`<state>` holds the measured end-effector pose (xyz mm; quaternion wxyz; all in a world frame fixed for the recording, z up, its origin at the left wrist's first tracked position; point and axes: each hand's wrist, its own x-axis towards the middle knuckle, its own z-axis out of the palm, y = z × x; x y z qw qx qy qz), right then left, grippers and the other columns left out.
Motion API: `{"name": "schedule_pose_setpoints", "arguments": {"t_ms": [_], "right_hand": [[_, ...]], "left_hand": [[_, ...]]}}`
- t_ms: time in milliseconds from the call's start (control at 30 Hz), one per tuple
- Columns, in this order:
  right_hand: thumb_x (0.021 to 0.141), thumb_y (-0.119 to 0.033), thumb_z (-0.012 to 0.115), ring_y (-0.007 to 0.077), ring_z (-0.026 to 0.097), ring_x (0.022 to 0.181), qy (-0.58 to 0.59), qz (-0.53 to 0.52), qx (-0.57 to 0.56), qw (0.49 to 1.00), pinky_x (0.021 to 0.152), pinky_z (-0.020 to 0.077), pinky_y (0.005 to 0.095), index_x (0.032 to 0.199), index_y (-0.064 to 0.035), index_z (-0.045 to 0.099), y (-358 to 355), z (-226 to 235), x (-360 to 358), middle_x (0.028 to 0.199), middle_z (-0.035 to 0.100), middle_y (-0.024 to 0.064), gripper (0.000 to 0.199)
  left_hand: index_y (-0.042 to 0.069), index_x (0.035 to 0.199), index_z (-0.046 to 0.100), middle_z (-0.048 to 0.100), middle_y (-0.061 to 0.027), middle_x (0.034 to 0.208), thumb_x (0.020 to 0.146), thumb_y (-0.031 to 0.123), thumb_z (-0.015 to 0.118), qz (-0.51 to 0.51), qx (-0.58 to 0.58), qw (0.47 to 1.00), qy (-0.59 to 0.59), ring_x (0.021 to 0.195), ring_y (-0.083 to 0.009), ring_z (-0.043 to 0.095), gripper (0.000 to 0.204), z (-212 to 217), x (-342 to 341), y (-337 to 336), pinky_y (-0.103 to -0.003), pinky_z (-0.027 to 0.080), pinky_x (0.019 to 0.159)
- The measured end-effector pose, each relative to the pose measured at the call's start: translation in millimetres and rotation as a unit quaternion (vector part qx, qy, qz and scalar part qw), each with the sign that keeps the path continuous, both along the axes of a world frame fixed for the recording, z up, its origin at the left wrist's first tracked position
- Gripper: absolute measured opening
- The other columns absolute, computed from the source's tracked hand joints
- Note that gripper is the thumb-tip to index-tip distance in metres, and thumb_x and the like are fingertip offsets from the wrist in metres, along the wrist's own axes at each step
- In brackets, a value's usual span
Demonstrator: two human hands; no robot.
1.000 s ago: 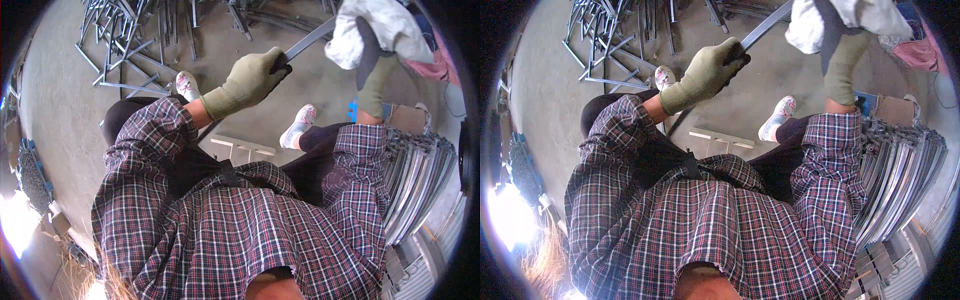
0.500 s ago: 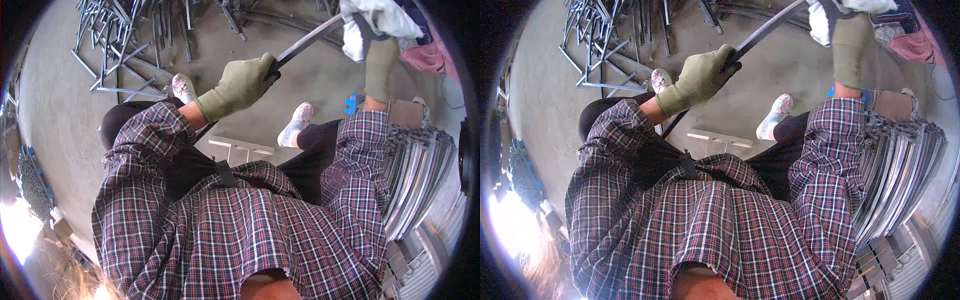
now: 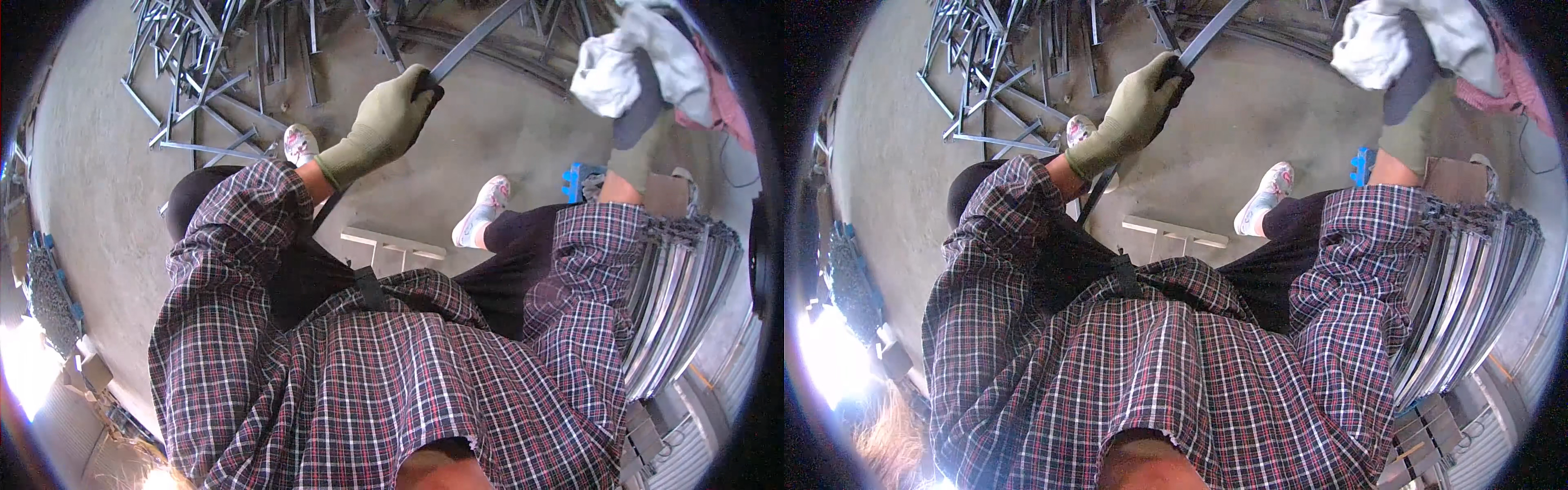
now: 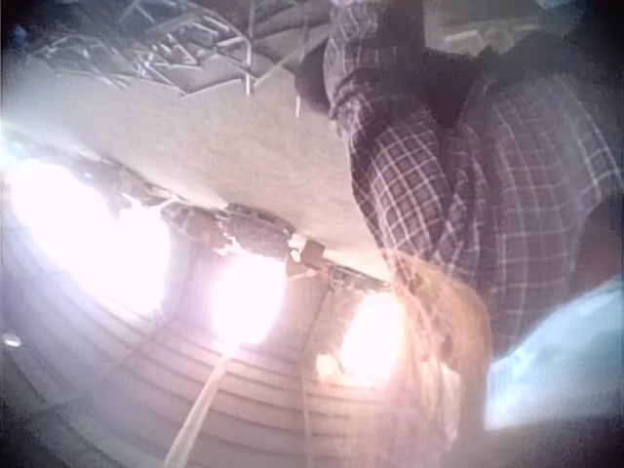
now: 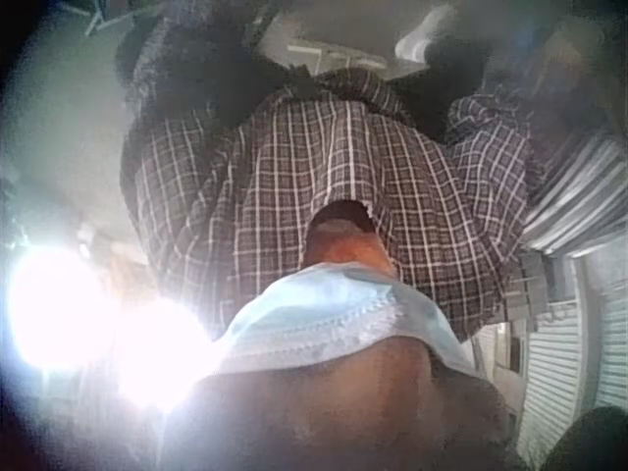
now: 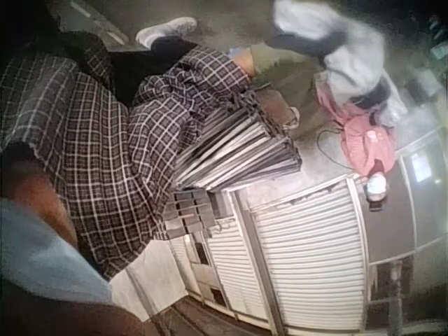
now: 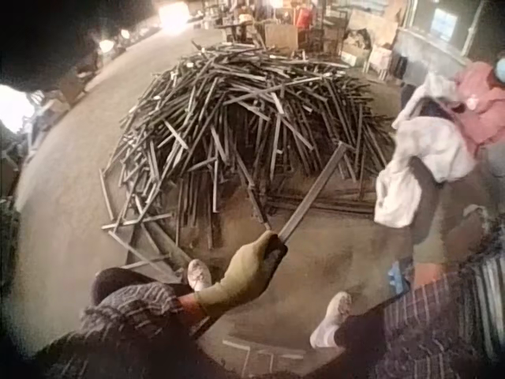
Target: Picking up individual curved metal parts from a pile, wiping them with a cloth, and stacking them neatly on a pallet.
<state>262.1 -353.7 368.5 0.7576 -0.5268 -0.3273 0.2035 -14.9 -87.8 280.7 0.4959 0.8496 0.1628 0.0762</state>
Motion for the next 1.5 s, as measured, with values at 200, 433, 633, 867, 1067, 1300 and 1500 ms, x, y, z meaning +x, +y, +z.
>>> {"name": "schedule_pose_setpoints", "arguments": {"t_ms": [200,433,633,867,1067,1300,1500], "right_hand": [[0.086,-0.015,0.065,0.0359,0.069,0.100,-0.237,-0.072,-0.207,0.947,0.091,0.0547,0.0445,0.123,-0.0055,0.068,46.4,-20.3,-63.9,0.111,0.071,0.0156,0.038],[0.082,-0.013,0.066,0.0411,0.069,0.095,-0.484,-0.089,-0.255,0.832,0.087,0.0547,0.0458,0.117,-0.0109,0.071,80.5,-47.6,-120.2,0.104,0.073,0.0181,0.035],[0.080,-0.032,0.076,0.0398,0.064,0.112,-0.485,-0.271,-0.203,0.806,0.090,0.0534,0.0468,0.120,-0.0090,0.067,29.8,-13.7,-167.1,0.127,0.065,0.0211,0.047],[0.081,-0.021,0.079,0.0424,0.066,0.109,-0.225,-0.344,-0.137,0.901,0.091,0.0541,0.0444,0.126,-0.0032,0.059,31.7,10.3,-231.6,0.120,0.067,0.0224,0.053],[0.082,-0.026,0.076,0.0379,0.071,0.082,-0.365,-0.369,-0.169,0.838,0.071,0.0569,0.0466,0.107,-0.0132,0.075,1.2,47.7,-194.4,0.092,0.074,0.0139,0.027],[0.072,-0.032,0.086,0.0333,0.074,0.083,-0.471,-0.542,-0.397,0.572,0.073,0.0591,0.0429,0.107,-0.0110,0.075,-162.7,122.3,-211.4,0.093,0.075,0.0119,0.043],[0.086,-0.019,0.070,0.0336,0.072,0.093,-0.336,-0.529,-0.692,0.358,0.078,0.0574,0.0438,0.109,-0.0079,0.071,-406.8,119.3,-201.9,0.103,0.073,0.0158,0.026]], "left_hand": [[0.003,0.113,0.064,0.062,0.0005,0.075,0.104,0.026,0.060,-0.049,-0.065,0.995,0.060,0.062,-0.0118,0.057,0.025,-4.7,10.0,-6.5,-0.030,0.046,0.057],[0.003,0.123,0.068,0.075,-0.0169,0.103,0.099,0.016,0.061,-0.219,0.212,0.952,0.037,0.091,-0.0274,0.071,0.029,-44.7,13.5,12.9,-0.040,0.053,0.082],[-0.004,0.130,0.061,0.069,-0.0105,0.123,0.099,0.012,0.064,-0.299,-0.120,0.941,-0.108,0.107,-0.0174,0.065,0.036,-24.3,41.5,56.7,-0.031,0.055,0.092],[0.003,0.131,0.058,0.062,-0.0087,0.105,0.104,0.033,0.061,-0.146,-0.331,0.856,-0.369,0.093,-0.0189,0.058,0.041,95.9,92.9,-12.7,-0.037,0.050,0.085],[0.005,0.133,0.056,0.058,-0.0104,0.123,0.106,0.031,0.047,-0.296,-0.525,0.692,-0.398,0.112,-0.0252,0.056,0.038,151.6,114.9,-77.6,-0.045,0.047,0.095],[-0.005,0.131,0.060,0.070,-0.0117,0.121,0.104,0.010,0.057,-0.324,-0.200,0.880,-0.284,0.107,-0.0157,0.064,0.031,193.3,133.8,-175.0,-0.029,0.050,0.095],[-0.005,0.127,0.063,0.071,-0.0096,0.115,0.107,0.015,0.053,-0.424,-0.260,0.857,-0.135,0.101,-0.0149,0.066,0.030,137.3,121.5,-161.8,-0.031,0.051,0.093]]}}
